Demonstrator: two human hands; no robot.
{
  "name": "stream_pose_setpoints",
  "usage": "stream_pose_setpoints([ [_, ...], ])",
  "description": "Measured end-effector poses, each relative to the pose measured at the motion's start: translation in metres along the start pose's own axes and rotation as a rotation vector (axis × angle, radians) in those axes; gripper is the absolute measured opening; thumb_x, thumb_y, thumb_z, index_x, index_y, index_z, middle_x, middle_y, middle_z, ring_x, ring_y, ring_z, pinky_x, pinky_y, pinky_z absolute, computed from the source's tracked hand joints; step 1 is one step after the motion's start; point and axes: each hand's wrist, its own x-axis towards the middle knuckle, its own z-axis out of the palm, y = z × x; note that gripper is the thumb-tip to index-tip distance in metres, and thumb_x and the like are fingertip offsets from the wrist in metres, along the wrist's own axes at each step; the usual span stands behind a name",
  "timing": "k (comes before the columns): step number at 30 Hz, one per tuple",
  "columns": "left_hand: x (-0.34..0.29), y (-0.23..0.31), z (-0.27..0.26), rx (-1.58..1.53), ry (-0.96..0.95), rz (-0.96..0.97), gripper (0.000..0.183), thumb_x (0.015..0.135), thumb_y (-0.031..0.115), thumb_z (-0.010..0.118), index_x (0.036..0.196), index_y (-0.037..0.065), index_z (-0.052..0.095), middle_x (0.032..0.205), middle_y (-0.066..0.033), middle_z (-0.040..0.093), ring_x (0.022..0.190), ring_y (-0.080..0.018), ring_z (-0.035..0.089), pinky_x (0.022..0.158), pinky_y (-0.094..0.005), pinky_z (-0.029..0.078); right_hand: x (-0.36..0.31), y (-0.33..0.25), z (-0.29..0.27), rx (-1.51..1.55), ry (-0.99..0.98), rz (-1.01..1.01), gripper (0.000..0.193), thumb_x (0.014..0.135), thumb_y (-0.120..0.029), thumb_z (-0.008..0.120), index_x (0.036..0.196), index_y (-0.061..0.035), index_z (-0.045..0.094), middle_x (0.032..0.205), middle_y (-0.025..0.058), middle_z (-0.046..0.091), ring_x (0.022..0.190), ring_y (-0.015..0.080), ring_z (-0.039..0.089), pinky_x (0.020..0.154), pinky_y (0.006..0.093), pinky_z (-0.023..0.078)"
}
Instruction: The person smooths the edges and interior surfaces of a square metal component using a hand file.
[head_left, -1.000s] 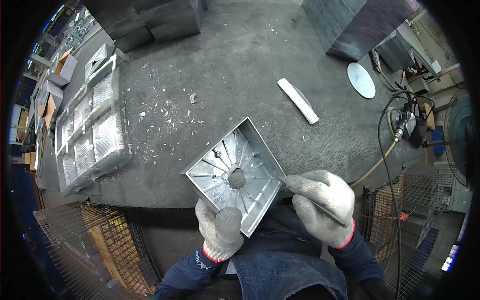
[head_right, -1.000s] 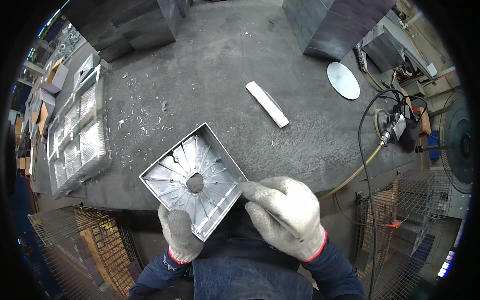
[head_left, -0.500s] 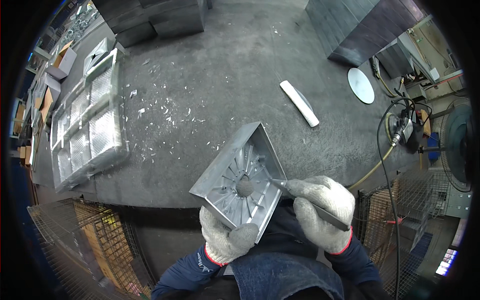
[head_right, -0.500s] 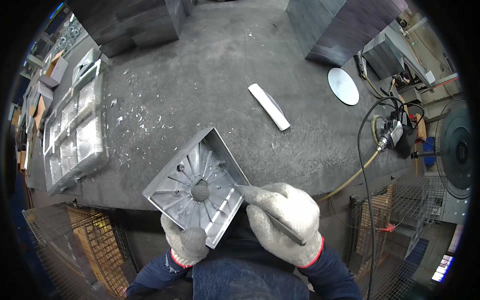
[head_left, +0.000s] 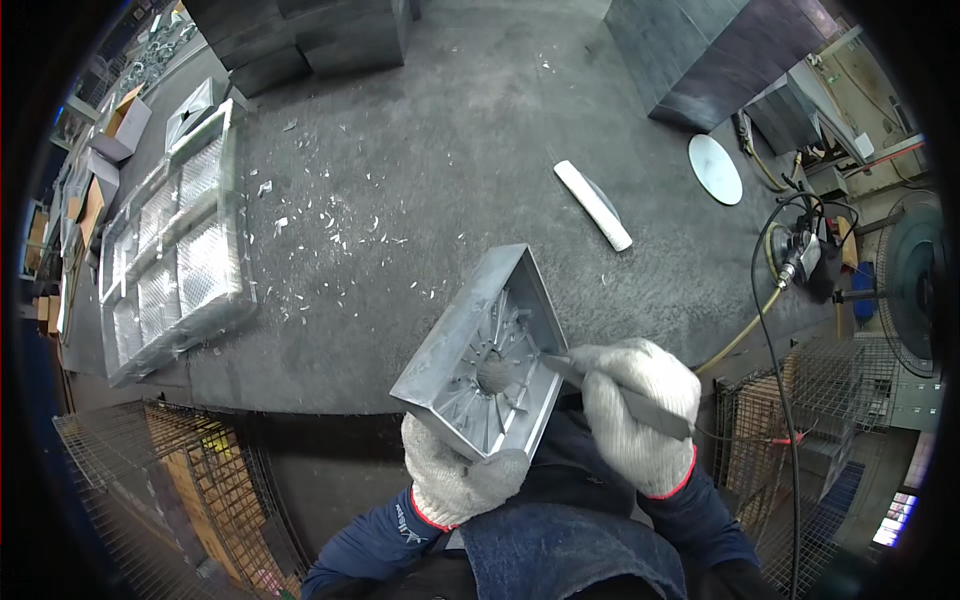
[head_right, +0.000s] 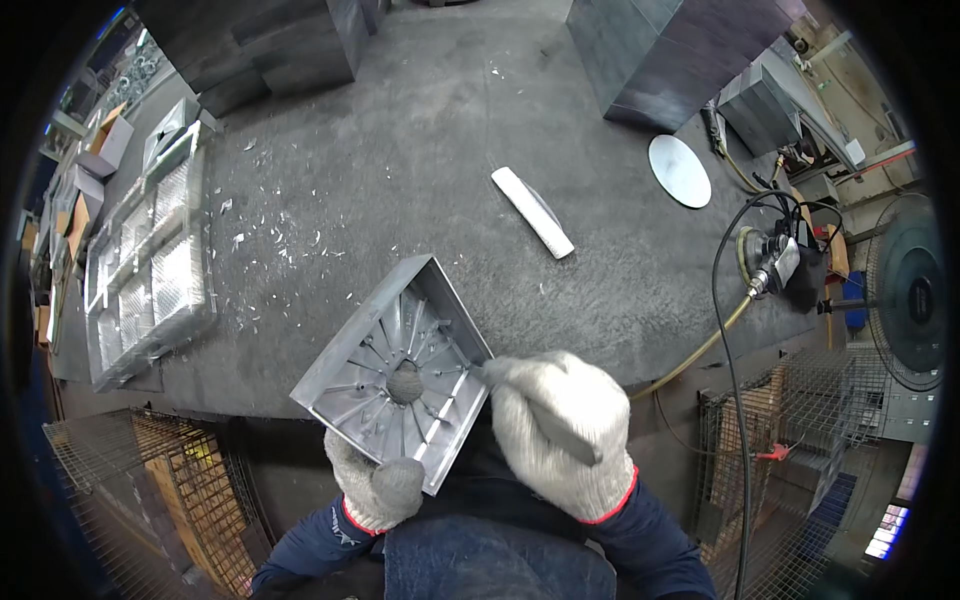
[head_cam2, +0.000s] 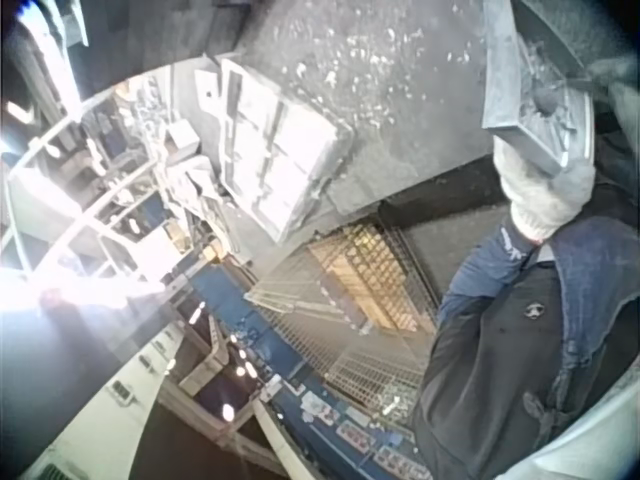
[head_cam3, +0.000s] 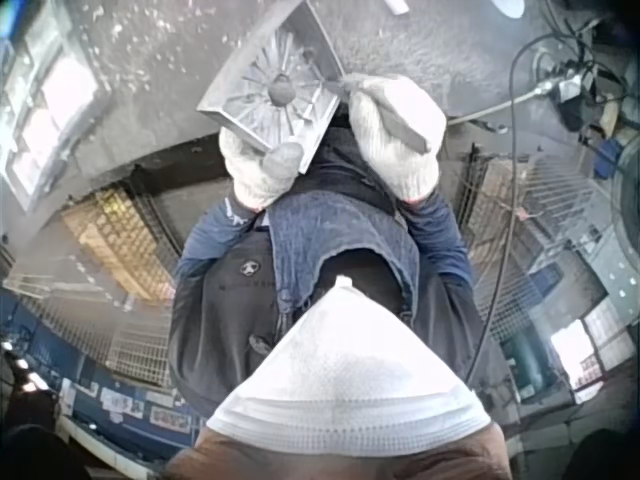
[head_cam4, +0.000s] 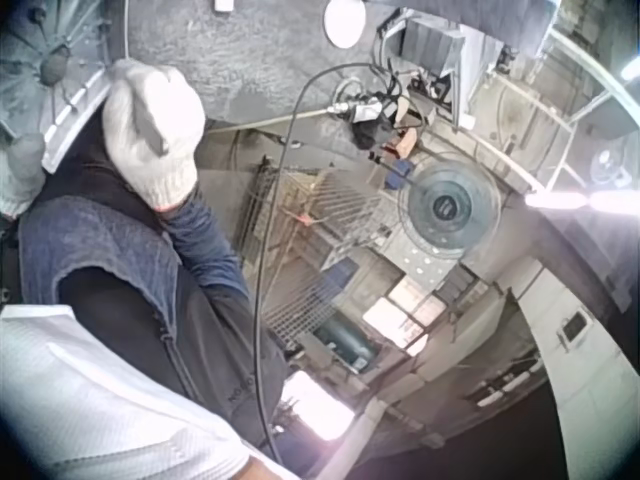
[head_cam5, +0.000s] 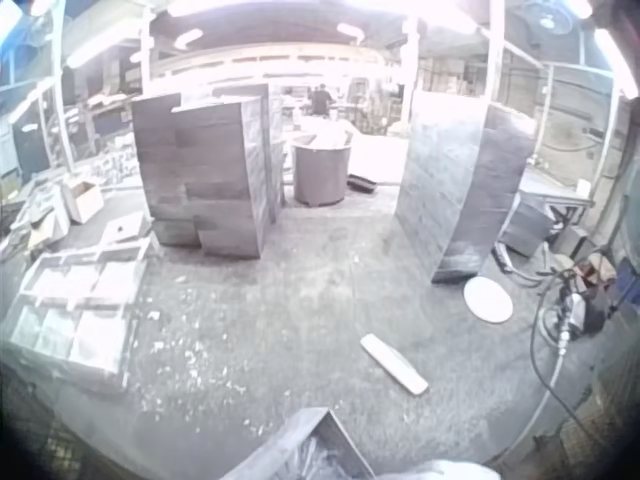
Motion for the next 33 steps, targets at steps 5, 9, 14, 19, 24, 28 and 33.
stream_pose_setpoints([
  [5, 0.001, -0.004, 0.000, 0.090, 0.021, 0.090, 0.074, 0.091, 0.025, 0.098, 0.148, -0.009, 0.065, 0.132, -0.0177, 0.079, 0.115, -0.0247, 0.081, 0.101, -0.0420, 0.067, -0.001, -0.001, 0.002, 0.110, 0.025, -0.145, 0.015, 0.097, 0.006, 0.080, 0.109, -0.0006, 0.085, 0.096, 0.0151, 0.088, 0.083, 0.0308, 0.086, 0.077, 0.0392, 0.069],
  [9, 0.003, -0.006, -0.008, 0.097, -0.040, 0.100, 0.073, 0.093, 0.028, 0.096, 0.148, -0.008, 0.065, 0.132, -0.0177, 0.079, 0.115, -0.0251, 0.081, 0.101, -0.0430, 0.067, -0.002, -0.001, 0.004, 0.138, 0.049, 0.034, 0.013, 0.096, 0.006, 0.081, 0.107, 0.0004, 0.083, 0.100, 0.0152, 0.090, 0.084, 0.0294, 0.087, 0.077, 0.0402, 0.069],
  [14, 0.001, -0.006, -0.015, 0.152, 0.020, 0.067, 0.084, 0.095, 0.043, 0.097, 0.153, -0.008, 0.063, 0.137, -0.0172, 0.078, 0.122, -0.0243, 0.078, 0.105, -0.0450, 0.065, -0.002, 0.002, 0.007, 0.009, 0.070, 0.026, 0.010, 0.097, 0.004, 0.083, 0.106, -0.0006, 0.082, 0.099, 0.0139, 0.089, 0.082, 0.0285, 0.086, 0.076, 0.0406, 0.069],
  [19, 0.005, -0.010, -0.021, 0.080, 0.042, -0.055, 0.085, 0.098, 0.045, 0.096, 0.156, -0.008, 0.062, 0.139, -0.0158, 0.077, 0.124, -0.0241, 0.077, 0.109, -0.0438, 0.063, 0.001, 0.004, 0.008, 0.122, 0.013, -0.132, 0.010, 0.100, 0.001, 0.084, 0.110, -0.0011, 0.085, 0.093, 0.0142, 0.086, 0.080, 0.0286, 0.084, 0.075, 0.0410, 0.067],
  [24, 0.019, -0.005, -0.035, 0.329, -0.055, 0.008, 0.062, 0.113, 0.042, 0.079, 0.151, -0.005, 0.067, 0.134, -0.0136, 0.079, 0.120, -0.0220, 0.076, 0.107, -0.0405, 0.062, 0.004, 0.003, 0.008, 0.089, 0.028, -0.082, 0.008, 0.100, 0.002, 0.084, 0.107, -0.0004, 0.083, 0.099, 0.0141, 0.088, 0.083, 0.0283, 0.085, 0.077, 0.0387, 0.067],
  [28, 0.035, 0.017, -0.045, 0.238, -0.173, -0.148, 0.043, 0.117, 0.018, 0.075, 0.153, -0.003, 0.066, 0.142, -0.0213, 0.077, 0.129, -0.0303, 0.078, 0.111, -0.0475, 0.063, 0.002, 0.001, 0.003, 0.161, -0.010, 0.016, 0.008, 0.099, 0.002, 0.076, 0.103, 0.0031, 0.083, 0.100, 0.0182, 0.089, 0.087, 0.0306, 0.086, 0.083, 0.0417, 0.069],
  [33, 0.068, 0.035, -0.051, -0.289, -0.172, -0.535, 0.085, 0.123, 0.063, 0.058, 0.173, -0.006, 0.049, 0.163, -0.0288, 0.068, 0.145, -0.0377, 0.074, 0.122, -0.0509, 0.064, 0.004, 0.003, -0.004, 0.253, 0.076, 0.061, 0.010, 0.099, 0.001, 0.075, 0.103, 0.0027, 0.084, 0.103, 0.0178, 0.089, 0.091, 0.0301, 0.086, 0.086, 0.0407, 0.069],
])
